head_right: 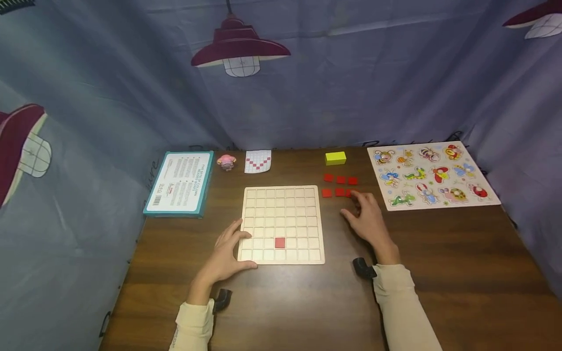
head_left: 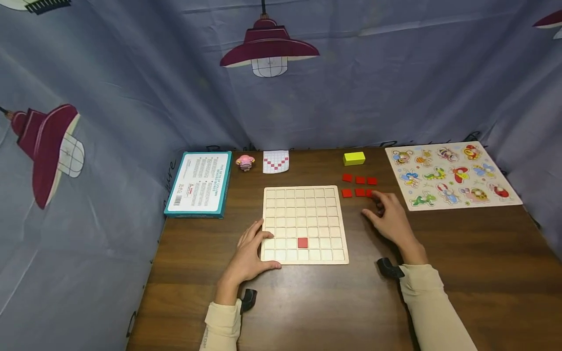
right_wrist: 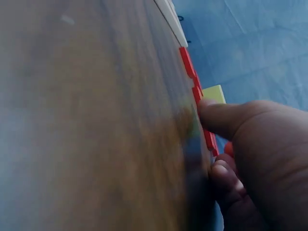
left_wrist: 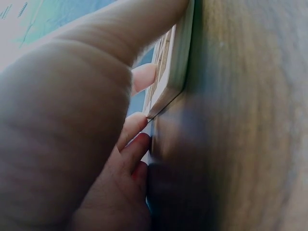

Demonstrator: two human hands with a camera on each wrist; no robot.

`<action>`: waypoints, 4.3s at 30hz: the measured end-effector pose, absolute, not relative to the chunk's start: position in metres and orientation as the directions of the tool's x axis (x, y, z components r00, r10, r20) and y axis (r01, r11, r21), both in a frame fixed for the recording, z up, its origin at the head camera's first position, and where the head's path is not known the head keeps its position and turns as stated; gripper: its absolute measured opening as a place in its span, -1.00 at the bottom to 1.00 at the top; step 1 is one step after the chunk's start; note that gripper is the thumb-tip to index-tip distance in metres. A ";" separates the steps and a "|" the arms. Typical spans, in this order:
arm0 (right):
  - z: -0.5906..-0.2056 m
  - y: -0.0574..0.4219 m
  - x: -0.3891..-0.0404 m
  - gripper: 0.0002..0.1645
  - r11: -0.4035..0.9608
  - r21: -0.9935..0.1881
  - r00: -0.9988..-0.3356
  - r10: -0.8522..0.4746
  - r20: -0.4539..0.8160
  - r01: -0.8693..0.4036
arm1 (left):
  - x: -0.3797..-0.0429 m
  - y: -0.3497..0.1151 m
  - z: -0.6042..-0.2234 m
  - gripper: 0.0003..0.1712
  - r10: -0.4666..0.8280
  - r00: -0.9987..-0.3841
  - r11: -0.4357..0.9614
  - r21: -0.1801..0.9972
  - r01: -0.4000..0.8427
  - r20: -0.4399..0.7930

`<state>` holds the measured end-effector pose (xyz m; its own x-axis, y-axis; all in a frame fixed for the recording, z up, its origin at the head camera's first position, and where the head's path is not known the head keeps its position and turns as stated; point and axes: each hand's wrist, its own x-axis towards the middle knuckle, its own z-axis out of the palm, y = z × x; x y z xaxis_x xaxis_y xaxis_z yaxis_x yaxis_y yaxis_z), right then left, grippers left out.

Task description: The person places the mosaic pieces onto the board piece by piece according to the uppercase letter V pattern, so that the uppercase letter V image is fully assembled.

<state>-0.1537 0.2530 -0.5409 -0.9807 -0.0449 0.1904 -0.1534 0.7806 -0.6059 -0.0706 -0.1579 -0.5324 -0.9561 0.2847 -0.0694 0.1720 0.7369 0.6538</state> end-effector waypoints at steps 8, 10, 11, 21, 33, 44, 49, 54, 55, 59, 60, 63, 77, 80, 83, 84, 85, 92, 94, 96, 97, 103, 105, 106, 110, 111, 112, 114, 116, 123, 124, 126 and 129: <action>-0.544 0.267 -0.177 -0.38 0.808 -0.585 -0.989 0.019 0.144 -0.070 | -0.074 -0.157 -0.528 -0.14 0.304 -0.949 0.734 0.655 0.178 -0.082; -0.545 0.268 -0.177 -0.49 0.816 -0.574 -0.985 0.039 0.167 -0.065 | -0.074 -0.155 -0.529 -0.14 0.310 -0.947 0.731 0.659 0.180 -0.086; -0.546 0.268 -0.177 -0.54 0.817 -0.573 -0.983 0.046 0.177 -0.065 | -0.075 -0.154 -0.529 -0.15 0.311 -0.947 0.727 0.662 0.183 -0.080; -0.560 0.262 -0.159 -0.64 0.804 -0.589 -0.960 0.095 0.264 -0.082 | -0.073 -0.153 -0.531 -0.15 0.309 -0.947 0.722 0.669 0.176 -0.085; -0.553 0.198 -0.126 -0.66 0.704 -0.636 -0.914 -0.047 0.402 -0.316 | -0.072 -0.157 -0.531 -0.15 0.278 -0.955 0.730 0.669 0.139 -0.104; -0.531 0.109 -0.104 -0.69 0.699 -0.581 -0.909 -0.328 0.257 -0.417 | -0.071 -0.157 -0.531 -0.16 0.272 -0.958 0.728 0.671 0.140 -0.096; -0.530 0.088 -0.107 -0.71 0.732 -0.541 -0.908 -0.374 0.188 -0.414 | -0.071 -0.158 -0.531 -0.15 0.273 -0.957 0.730 0.668 0.143 -0.094; -0.528 0.080 -0.110 -0.76 0.754 -0.506 -0.905 -0.389 0.170 -0.419 | -0.071 -0.158 -0.531 -0.15 0.274 -0.957 0.732 0.666 0.143 -0.096; -0.527 0.079 -0.110 -0.76 0.757 -0.501 -0.905 -0.392 0.165 -0.419 | -0.071 -0.158 -0.531 -0.16 0.274 -0.957 0.731 0.667 0.143 -0.095; -0.526 0.077 -0.110 -0.77 0.768 -0.487 -0.907 -0.391 0.158 -0.416 | -0.071 -0.158 -0.531 -0.16 0.278 -0.957 0.726 0.670 0.154 -0.082; -0.526 0.077 -0.110 -0.77 0.770 -0.483 -0.907 -0.391 0.158 -0.417 | -0.071 -0.158 -0.532 -0.16 0.278 -0.957 0.729 0.668 0.150 -0.088; -0.527 0.075 -0.110 -0.78 0.775 -0.478 -0.909 -0.380 0.170 -0.413 | -0.071 -0.158 -0.531 -0.15 0.278 -0.956 0.728 0.670 0.145 -0.096; -0.527 0.113 -0.121 -0.59 0.691 -0.649 -0.947 -0.256 0.192 -0.318 | -0.069 -0.159 -0.530 -0.17 0.274 -0.957 0.725 0.675 0.139 -0.098; -0.531 0.152 -0.135 -0.60 0.651 -0.714 -0.966 -0.171 0.193 -0.258 | -0.067 -0.159 -0.531 -0.16 0.278 -0.955 0.722 0.677 0.140 -0.099; -0.536 0.194 -0.153 -0.58 0.622 -0.757 -0.979 -0.092 0.180 -0.197 | -0.067 -0.159 -0.532 -0.17 0.285 -0.956 0.718 0.678 0.161 -0.075; -0.537 0.208 -0.159 -0.56 0.620 -0.764 -0.982 -0.069 0.175 -0.180 | -0.067 -0.159 -0.532 -0.17 0.284 -0.957 0.717 0.677 0.167 -0.065; -0.539 0.220 -0.165 -0.54 0.625 -0.763 -0.984 -0.049 0.174 -0.166 | -0.067 -0.159 -0.532 -0.17 0.285 -0.957 0.715 0.678 0.172 -0.057; -0.542 0.266 -0.188 -0.36 0.706 -0.695 -0.990 -0.080 0.112 -0.136 | -0.068 -0.158 -0.531 -0.16 0.284 -0.954 0.721 0.677 0.148 -0.094; -0.542 0.268 -0.191 -0.35 0.729 -0.669 -0.990 -0.098 0.106 -0.144 | -0.068 -0.158 -0.531 -0.17 0.284 -0.954 0.717 0.681 0.147 -0.093; -0.543 0.268 -0.193 -0.34 0.748 -0.646 -0.988 -0.108 0.107 -0.152 | -0.068 -0.158 -0.531 -0.16 0.279 -0.956 0.718 0.682 0.140 -0.097; -0.544 0.268 -0.194 -0.34 0.756 -0.637 -0.988 -0.110 0.109 -0.155 | -0.068 -0.158 -0.531 -0.17 0.277 -0.956 0.718 0.682 0.141 -0.094; -0.550 0.265 -0.200 -0.40 0.782 -0.607 -0.990 -0.107 0.091 -0.140 | -0.067 -0.161 -0.533 -0.17 0.267 -0.959 0.721 0.680 0.133 -0.096; -0.549 0.263 -0.200 -0.46 0.789 -0.599 -0.990 -0.106 0.089 -0.138 | -0.068 -0.162 -0.533 -0.16 0.266 -0.959 0.722 0.679 0.132 -0.096; -0.548 0.261 -0.200 -0.49 0.793 -0.594 -0.991 -0.105 0.089 -0.137 | -0.069 -0.162 -0.533 -0.16 0.265 -0.960 0.723 0.678 0.133 -0.094; -0.546 0.257 -0.196 -0.59 0.807 -0.572 -0.989 -0.104 0.108 -0.147 | -0.070 -0.162 -0.533 -0.16 0.268 -0.960 0.726 0.673 0.143 -0.085; -0.547 0.256 -0.195 -0.60 0.812 -0.564 -0.988 -0.103 0.113 -0.149 | -0.069 -0.161 -0.533 -0.16 0.271 -0.959 0.725 0.673 0.143 -0.087; -0.548 0.256 -0.193 -0.61 0.816 -0.558 -0.988 -0.106 0.117 -0.153 | -0.069 -0.161 -0.533 -0.16 0.272 -0.958 0.725 0.674 0.144 -0.088; -0.550 0.254 -0.190 -0.62 0.819 -0.549 -0.985 -0.119 0.123 -0.167 | -0.067 -0.162 -0.532 -0.16 0.272 -0.958 0.724 0.675 0.141 -0.091; -0.552 0.253 -0.187 -0.63 0.820 -0.545 -0.984 -0.121 0.131 -0.173 | -0.065 -0.163 -0.532 -0.16 0.268 -0.959 0.725 0.675 0.134 -0.098; -0.555 0.250 -0.174 -0.64 0.794 -0.586 -0.981 -0.073 0.178 -0.165 | -0.066 -0.161 -0.529 -0.16 0.280 -0.956 0.715 0.684 0.145 -0.090; -0.555 0.249 -0.171 -0.65 0.785 -0.597 -0.980 -0.067 0.186 -0.166 | -0.067 -0.161 -0.529 -0.16 0.281 -0.956 0.713 0.685 0.147 -0.088; -0.553 0.244 -0.166 -0.66 0.769 -0.615 -0.978 -0.059 0.202 -0.173 | -0.068 -0.159 -0.528 -0.16 0.281 -0.955 0.709 0.690 0.143 -0.091; -0.549 0.232 -0.156 -0.66 0.749 -0.636 -0.977 -0.068 0.204 -0.185 | -0.067 -0.159 -0.529 -0.17 0.277 -0.957 0.716 0.683 0.146 -0.087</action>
<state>-0.1559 0.2321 -0.5492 -0.9766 -0.0677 0.2041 -0.1849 0.7494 -0.6358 -0.0673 -0.1585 -0.5289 -0.9569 0.2771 -0.0866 0.1455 0.7159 0.6829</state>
